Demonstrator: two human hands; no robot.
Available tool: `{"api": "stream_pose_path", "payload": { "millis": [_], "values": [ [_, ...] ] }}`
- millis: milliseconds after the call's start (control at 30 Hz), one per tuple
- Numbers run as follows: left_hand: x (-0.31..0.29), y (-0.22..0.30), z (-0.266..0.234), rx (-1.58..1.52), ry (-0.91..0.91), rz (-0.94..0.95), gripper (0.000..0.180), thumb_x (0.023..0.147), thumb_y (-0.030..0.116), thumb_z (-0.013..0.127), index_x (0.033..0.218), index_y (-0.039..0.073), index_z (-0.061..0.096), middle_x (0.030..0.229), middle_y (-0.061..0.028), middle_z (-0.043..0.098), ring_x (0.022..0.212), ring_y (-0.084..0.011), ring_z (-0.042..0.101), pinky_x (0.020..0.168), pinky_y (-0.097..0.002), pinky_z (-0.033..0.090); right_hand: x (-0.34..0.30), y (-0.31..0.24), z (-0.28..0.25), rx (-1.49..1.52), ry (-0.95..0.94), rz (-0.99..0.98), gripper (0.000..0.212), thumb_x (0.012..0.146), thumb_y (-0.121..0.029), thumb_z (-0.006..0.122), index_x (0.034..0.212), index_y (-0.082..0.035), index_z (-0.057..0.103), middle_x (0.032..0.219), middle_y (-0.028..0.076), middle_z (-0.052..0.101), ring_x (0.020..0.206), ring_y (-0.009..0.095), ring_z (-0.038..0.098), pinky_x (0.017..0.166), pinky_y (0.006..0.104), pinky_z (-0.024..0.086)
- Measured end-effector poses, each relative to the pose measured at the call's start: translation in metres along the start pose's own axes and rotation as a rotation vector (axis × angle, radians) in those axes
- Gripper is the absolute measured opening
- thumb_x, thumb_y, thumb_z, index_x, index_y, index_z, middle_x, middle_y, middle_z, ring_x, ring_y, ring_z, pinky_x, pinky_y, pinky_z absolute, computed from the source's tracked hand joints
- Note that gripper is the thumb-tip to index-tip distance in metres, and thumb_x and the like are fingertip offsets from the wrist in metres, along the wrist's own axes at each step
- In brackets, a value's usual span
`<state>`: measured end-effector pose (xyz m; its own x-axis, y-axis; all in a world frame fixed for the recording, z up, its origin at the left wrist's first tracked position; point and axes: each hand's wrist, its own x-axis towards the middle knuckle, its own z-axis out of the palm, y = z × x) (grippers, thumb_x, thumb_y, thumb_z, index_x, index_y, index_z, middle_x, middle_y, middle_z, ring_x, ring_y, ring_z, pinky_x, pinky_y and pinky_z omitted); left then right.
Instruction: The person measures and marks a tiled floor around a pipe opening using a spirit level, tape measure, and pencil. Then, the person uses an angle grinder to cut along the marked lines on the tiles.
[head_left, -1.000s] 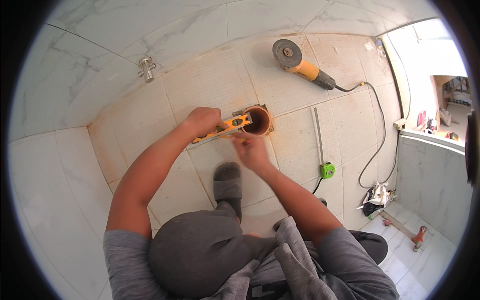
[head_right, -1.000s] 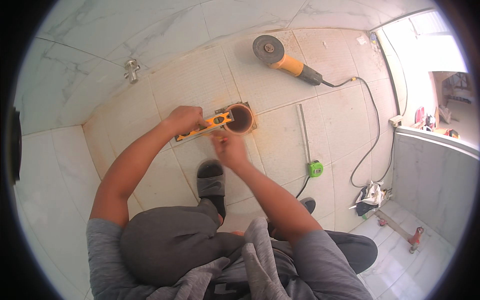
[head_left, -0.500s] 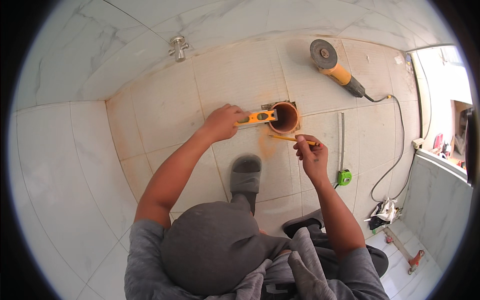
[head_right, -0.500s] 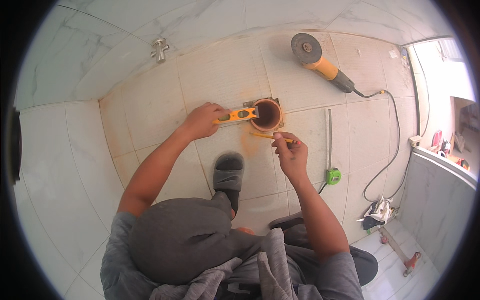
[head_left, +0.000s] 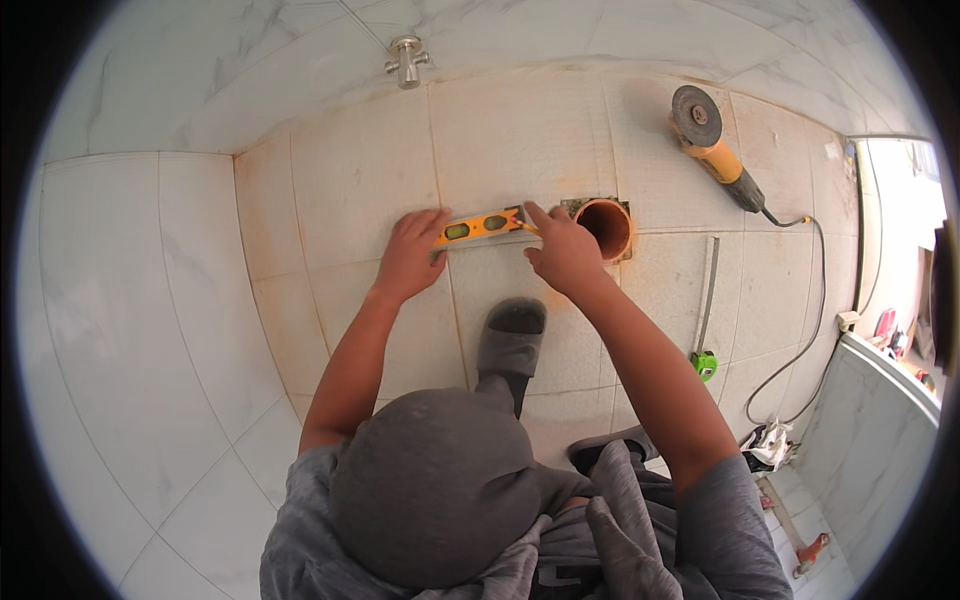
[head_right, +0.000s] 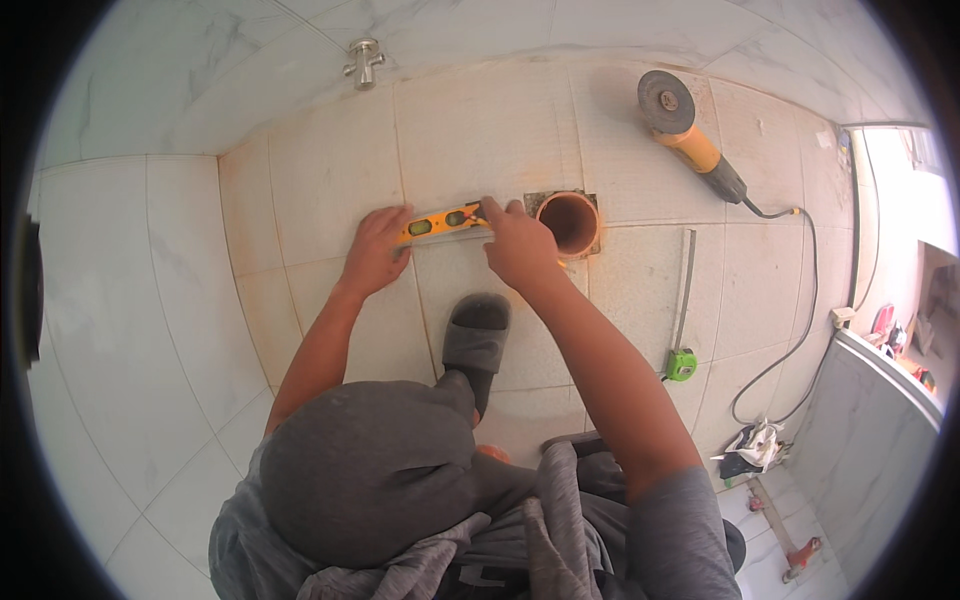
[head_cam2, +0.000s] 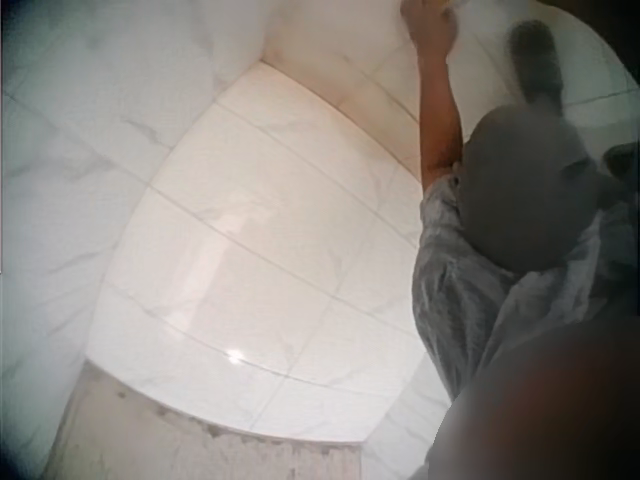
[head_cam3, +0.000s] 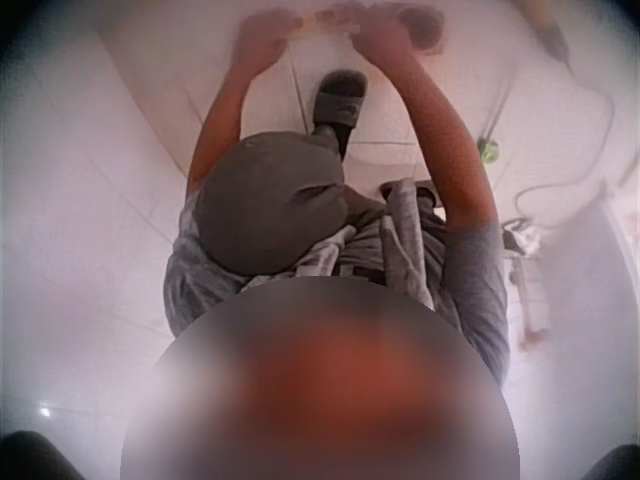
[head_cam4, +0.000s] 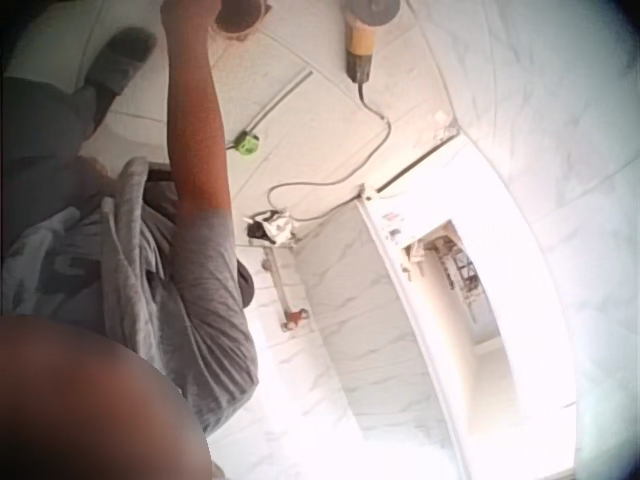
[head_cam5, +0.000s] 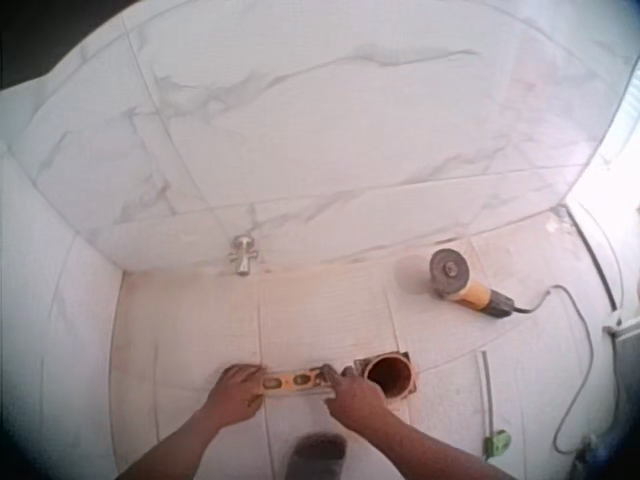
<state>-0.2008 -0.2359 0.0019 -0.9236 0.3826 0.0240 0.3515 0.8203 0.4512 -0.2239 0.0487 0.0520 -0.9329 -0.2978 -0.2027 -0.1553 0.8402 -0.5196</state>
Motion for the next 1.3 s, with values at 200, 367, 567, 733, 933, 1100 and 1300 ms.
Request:
{"api": "stream_pose_path", "payload": {
  "millis": [200, 367, 567, 733, 933, 1100, 1300],
  "values": [
    [-0.029, -0.03, -0.021, -0.08, 0.005, -0.211, 0.063, 0.082, 0.017, 0.082, 0.14, 0.005, 0.06, 0.127, -0.0102, 0.058, 0.122, -0.031, 0.053, 0.109, -0.0425, 0.043, 0.044, -0.005, 0.019, -0.282, -0.244, -0.067, 0.037, 0.09, -0.011, 0.068, 0.127, -0.012, 0.062, 0.114, 0.012, 0.062, 0.096, 0.031, 0.072, 0.079, 0.0434, 0.059],
    [-0.029, -0.034, -0.016, -0.053, 0.009, -0.159, 0.056, 0.084, 0.016, 0.082, 0.136, 0.007, 0.062, 0.126, -0.0108, 0.058, 0.119, -0.0325, 0.053, 0.106, -0.0422, 0.045, 0.05, 0.009, 0.017, -0.335, -0.338, -0.078, 0.041, 0.088, -0.017, 0.076, 0.127, -0.01, 0.064, 0.119, 0.009, 0.063, 0.101, 0.029, 0.07, 0.084, 0.042, 0.059],
    [-0.03, -0.034, -0.015, -0.079, 0.022, -0.152, 0.054, 0.086, 0.014, 0.079, 0.137, 0.006, 0.062, 0.126, -0.0114, 0.057, 0.119, -0.0327, 0.052, 0.106, -0.0428, 0.043, 0.044, 0.014, 0.02, -0.254, -0.223, -0.107, 0.024, 0.086, -0.011, 0.072, 0.11, -0.007, 0.069, 0.111, 0.01, 0.064, 0.097, 0.03, 0.071, 0.082, 0.0422, 0.059],
    [-0.035, -0.037, -0.008, -0.1, 0.032, -0.161, 0.055, 0.087, 0.015, 0.078, 0.139, 0.007, 0.061, 0.128, -0.0112, 0.056, 0.12, -0.0322, 0.051, 0.108, -0.0429, 0.042, 0.042, 0.015, 0.019, -0.232, -0.221, -0.13, 0.018, 0.085, -0.011, 0.075, 0.102, -0.007, 0.07, 0.108, 0.01, 0.064, 0.096, 0.03, 0.071, 0.08, 0.0426, 0.06],
    [-0.036, -0.039, -0.006, -0.106, 0.017, -0.192, 0.056, 0.089, 0.017, 0.078, 0.141, 0.008, 0.06, 0.13, -0.0096, 0.056, 0.122, -0.0305, 0.05, 0.11, -0.0419, 0.042, 0.043, 0.013, 0.019, -0.238, -0.223, -0.126, 0.019, 0.084, -0.012, 0.076, 0.101, -0.007, 0.071, 0.108, 0.009, 0.064, 0.095, 0.03, 0.071, 0.08, 0.0426, 0.059],
    [-0.034, -0.039, -0.009, -0.095, 0.007, -0.184, 0.055, 0.088, 0.016, 0.078, 0.14, 0.007, 0.061, 0.129, -0.0115, 0.056, 0.122, -0.031, 0.051, 0.109, -0.0418, 0.042, 0.042, 0.016, 0.019, -0.218, -0.182, -0.162, 0.018, 0.084, -0.012, 0.075, 0.101, -0.007, 0.071, 0.107, 0.009, 0.064, 0.094, 0.03, 0.071, 0.078, 0.0426, 0.059],
    [-0.033, -0.039, -0.01, -0.119, -0.011, -0.196, 0.055, 0.088, 0.016, 0.079, 0.14, 0.008, 0.061, 0.129, -0.0113, 0.056, 0.123, -0.0312, 0.05, 0.11, -0.0415, 0.042, 0.04, 0.017, 0.021, -0.24, -0.187, -0.156, 0.016, 0.085, -0.011, 0.073, 0.101, -0.007, 0.07, 0.106, 0.009, 0.063, 0.092, 0.03, 0.071, 0.077, 0.0425, 0.059]
  ]
}}
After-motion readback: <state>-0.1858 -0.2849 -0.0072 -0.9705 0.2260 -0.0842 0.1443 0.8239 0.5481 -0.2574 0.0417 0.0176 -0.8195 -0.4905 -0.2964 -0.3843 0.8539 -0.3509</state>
